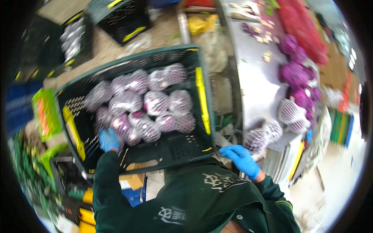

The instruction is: The person places mesh-wrapped red cabbages onto a plastic film machine, wraps them in film, and places them into a black crate.

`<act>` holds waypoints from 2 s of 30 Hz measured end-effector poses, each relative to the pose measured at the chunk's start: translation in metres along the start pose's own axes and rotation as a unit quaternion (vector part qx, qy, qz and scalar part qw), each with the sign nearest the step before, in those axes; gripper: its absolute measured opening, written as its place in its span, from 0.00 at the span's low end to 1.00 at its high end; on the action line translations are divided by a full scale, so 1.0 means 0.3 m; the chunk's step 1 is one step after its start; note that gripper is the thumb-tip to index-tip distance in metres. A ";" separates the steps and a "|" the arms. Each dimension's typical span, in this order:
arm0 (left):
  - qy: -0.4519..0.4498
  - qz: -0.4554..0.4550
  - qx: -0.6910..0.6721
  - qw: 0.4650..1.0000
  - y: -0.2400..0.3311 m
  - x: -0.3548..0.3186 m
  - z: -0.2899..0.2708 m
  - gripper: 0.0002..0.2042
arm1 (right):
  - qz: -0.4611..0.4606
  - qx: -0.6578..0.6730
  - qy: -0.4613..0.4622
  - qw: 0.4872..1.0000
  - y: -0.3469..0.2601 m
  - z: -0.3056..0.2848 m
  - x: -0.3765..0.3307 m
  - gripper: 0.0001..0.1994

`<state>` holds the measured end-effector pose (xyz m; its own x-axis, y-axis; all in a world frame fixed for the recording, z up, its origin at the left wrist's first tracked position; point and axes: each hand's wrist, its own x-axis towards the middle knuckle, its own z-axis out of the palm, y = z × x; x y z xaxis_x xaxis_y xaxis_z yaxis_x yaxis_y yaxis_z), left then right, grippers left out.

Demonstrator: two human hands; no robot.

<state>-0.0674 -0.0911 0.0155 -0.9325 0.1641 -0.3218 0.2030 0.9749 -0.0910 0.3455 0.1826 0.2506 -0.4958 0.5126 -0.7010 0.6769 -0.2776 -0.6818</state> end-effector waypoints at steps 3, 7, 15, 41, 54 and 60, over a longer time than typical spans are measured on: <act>0.000 -0.056 0.029 0.998 0.074 -0.026 -0.037 0.33 | 0.001 -0.014 0.024 1.000 0.017 0.007 -0.047 0.12; -0.014 -0.066 0.029 0.997 0.128 -0.038 -0.044 0.37 | -0.079 -0.056 0.149 0.984 0.066 -0.075 -0.157 0.11; 0.250 0.117 -0.235 0.932 0.167 0.106 0.066 0.26 | -0.053 0.110 0.478 0.870 0.258 -0.613 -0.345 0.16; -0.686 0.476 -0.307 0.456 1.849 -1.808 -0.561 0.22 | -0.227 0.118 0.487 0.835 0.520 -1.095 -0.344 0.33; -0.762 0.502 0.038 0.407 1.434 -2.430 -0.284 0.27 | -0.003 0.124 0.590 0.798 1.280 -0.943 -1.057 0.21; -0.349 0.844 -0.078 0.399 1.449 -2.179 -0.320 0.21 | -0.001 0.066 0.724 0.687 1.129 -0.640 -1.281 0.24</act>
<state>0.6018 0.2397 0.2769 0.8157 0.5784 0.0106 0.2942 -0.4305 0.8533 0.8698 0.0475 0.3291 0.6287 0.7572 0.1771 0.5744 -0.2988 -0.7621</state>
